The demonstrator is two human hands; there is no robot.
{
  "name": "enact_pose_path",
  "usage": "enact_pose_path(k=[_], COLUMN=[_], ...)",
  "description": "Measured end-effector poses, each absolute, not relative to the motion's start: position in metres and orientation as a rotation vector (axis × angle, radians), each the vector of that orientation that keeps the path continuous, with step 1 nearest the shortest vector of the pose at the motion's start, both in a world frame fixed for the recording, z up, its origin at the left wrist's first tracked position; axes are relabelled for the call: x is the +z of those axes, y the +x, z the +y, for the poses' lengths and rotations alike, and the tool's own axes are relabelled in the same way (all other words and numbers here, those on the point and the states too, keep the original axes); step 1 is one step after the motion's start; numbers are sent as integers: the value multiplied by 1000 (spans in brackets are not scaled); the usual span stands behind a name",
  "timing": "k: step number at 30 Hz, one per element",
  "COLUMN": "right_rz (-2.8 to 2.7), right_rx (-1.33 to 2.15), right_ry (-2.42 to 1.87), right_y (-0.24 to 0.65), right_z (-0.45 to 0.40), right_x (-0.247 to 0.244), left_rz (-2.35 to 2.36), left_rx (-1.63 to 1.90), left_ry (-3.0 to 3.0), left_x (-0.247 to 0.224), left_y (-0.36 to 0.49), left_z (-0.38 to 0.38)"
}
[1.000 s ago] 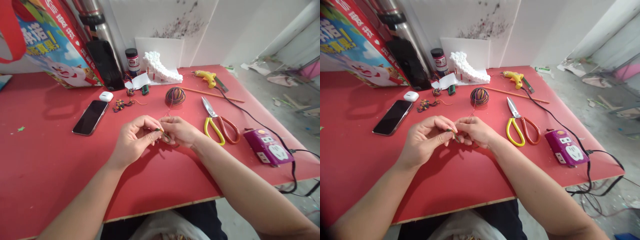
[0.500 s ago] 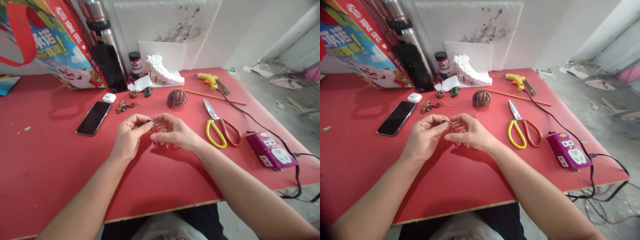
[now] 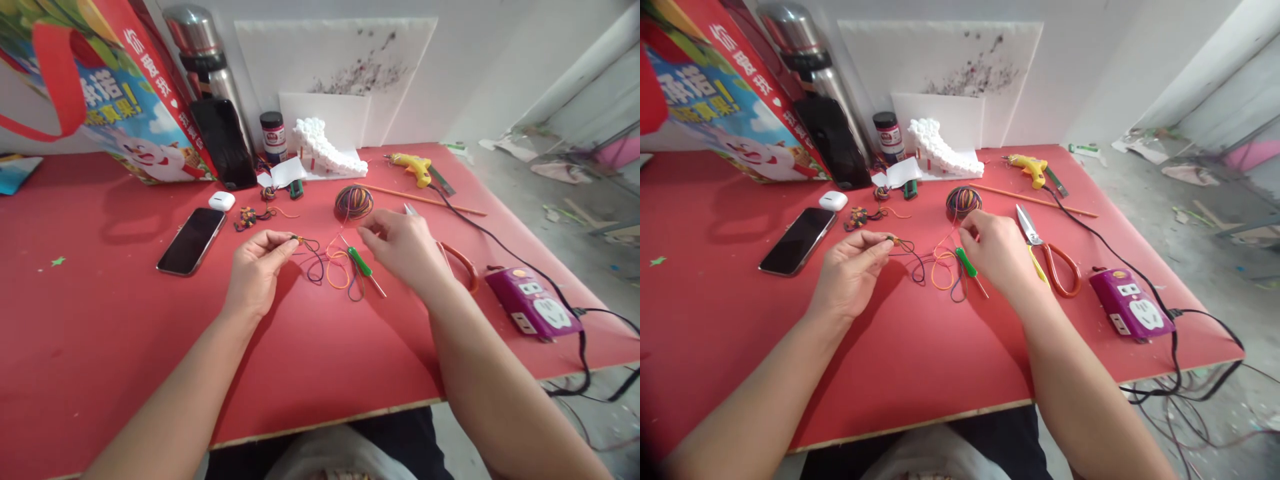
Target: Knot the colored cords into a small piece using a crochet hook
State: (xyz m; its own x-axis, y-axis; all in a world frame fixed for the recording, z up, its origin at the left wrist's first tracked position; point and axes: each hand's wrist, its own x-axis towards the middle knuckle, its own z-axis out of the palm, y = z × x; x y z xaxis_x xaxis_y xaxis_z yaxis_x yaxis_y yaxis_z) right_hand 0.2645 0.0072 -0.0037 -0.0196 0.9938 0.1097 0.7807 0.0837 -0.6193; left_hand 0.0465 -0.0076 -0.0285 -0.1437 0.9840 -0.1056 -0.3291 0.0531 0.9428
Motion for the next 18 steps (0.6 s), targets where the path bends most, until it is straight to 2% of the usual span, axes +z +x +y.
enact_pose_path(k=[6, 18], right_rz=[-2301, -2320], right_rx=[533, 577], right_ry=[-2224, -2234], right_y=[264, 273], right_z=[-9, -9], right_x=[7, -4], left_rz=[1099, 1123], left_rx=[1423, 1332], left_ry=[730, 703], left_x=[-27, -26], left_y=[43, 43], left_z=[-4, -6])
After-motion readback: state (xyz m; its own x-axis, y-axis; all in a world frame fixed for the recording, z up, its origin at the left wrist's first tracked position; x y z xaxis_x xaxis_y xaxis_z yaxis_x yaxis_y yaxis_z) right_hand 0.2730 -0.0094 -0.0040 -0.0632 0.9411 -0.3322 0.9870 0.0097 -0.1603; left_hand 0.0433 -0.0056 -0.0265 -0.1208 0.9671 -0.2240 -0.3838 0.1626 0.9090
